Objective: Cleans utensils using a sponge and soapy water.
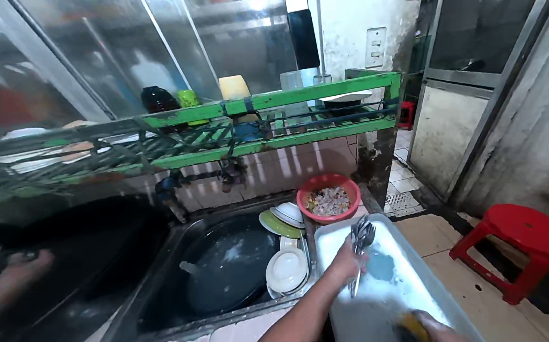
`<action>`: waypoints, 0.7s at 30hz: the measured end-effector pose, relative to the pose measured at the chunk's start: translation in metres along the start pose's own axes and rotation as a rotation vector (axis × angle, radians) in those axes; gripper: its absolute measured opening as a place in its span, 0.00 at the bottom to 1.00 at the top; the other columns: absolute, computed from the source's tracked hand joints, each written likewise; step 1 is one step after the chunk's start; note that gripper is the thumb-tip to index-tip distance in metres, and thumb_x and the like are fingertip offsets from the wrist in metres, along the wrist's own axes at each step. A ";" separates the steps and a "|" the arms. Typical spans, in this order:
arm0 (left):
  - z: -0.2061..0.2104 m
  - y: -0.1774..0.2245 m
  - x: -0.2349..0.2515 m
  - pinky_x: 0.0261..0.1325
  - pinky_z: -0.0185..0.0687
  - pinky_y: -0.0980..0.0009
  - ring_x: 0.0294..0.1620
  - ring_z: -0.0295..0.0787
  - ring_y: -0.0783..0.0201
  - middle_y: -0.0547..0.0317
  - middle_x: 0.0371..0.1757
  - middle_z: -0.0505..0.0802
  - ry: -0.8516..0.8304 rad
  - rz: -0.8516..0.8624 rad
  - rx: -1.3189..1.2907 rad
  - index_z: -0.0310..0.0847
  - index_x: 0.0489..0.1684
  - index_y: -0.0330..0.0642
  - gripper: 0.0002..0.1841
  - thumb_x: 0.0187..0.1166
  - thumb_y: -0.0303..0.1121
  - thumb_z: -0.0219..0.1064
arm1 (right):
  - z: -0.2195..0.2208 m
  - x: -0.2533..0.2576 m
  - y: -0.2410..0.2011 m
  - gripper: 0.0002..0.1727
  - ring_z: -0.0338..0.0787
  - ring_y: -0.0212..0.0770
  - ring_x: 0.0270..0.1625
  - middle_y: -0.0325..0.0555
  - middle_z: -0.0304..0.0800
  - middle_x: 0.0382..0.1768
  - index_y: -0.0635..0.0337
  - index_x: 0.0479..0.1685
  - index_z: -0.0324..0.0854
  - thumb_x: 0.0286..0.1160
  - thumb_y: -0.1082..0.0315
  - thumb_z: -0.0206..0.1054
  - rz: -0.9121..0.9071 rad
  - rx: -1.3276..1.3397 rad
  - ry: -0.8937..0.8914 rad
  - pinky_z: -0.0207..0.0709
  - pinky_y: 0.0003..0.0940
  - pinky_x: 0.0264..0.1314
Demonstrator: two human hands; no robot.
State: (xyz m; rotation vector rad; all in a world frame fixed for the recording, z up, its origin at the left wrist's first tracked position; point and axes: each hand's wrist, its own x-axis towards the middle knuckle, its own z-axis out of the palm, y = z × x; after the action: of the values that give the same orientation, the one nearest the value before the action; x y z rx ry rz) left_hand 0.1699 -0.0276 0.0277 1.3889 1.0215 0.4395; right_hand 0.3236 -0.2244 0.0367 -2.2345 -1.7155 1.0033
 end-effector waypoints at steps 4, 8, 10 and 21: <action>0.007 -0.014 -0.004 0.47 0.91 0.66 0.40 0.91 0.62 0.46 0.52 0.88 0.117 0.118 -0.179 0.48 0.87 0.32 0.41 0.75 0.21 0.72 | -0.002 0.020 0.011 0.26 0.88 0.65 0.66 0.60 0.90 0.64 0.55 0.70 0.85 0.70 0.62 0.74 -0.186 -0.039 0.121 0.78 0.71 0.66; 0.008 -0.018 -0.003 0.58 0.86 0.66 0.51 0.90 0.64 0.51 0.53 0.91 0.084 -0.117 -0.036 0.78 0.65 0.33 0.22 0.71 0.22 0.75 | 0.011 0.034 0.016 0.29 0.83 0.68 0.71 0.61 0.84 0.70 0.55 0.75 0.81 0.71 0.59 0.73 -0.185 -0.204 0.033 0.76 0.71 0.67; 0.011 -0.020 -0.004 0.59 0.86 0.69 0.50 0.90 0.66 0.53 0.50 0.92 0.089 -0.032 -0.050 0.80 0.59 0.31 0.17 0.73 0.21 0.73 | 0.018 0.040 0.022 0.31 0.84 0.71 0.68 0.63 0.85 0.68 0.56 0.73 0.80 0.65 0.62 0.77 -0.224 -0.246 0.048 0.78 0.72 0.62; 0.001 0.003 -0.004 0.50 0.91 0.60 0.44 0.94 0.54 0.42 0.47 0.93 0.363 0.080 -0.622 0.75 0.63 0.27 0.14 0.92 0.30 0.54 | -0.007 0.055 0.011 0.34 0.81 0.59 0.76 0.53 0.80 0.77 0.48 0.81 0.74 0.74 0.48 0.71 -0.125 -0.037 -0.161 0.73 0.68 0.74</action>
State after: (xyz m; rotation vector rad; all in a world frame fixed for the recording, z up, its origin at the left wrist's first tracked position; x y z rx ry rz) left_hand 0.1694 -0.0312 0.0316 0.8034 1.0004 1.0013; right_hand 0.3433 -0.1771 0.0135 -2.0881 -1.9274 1.1587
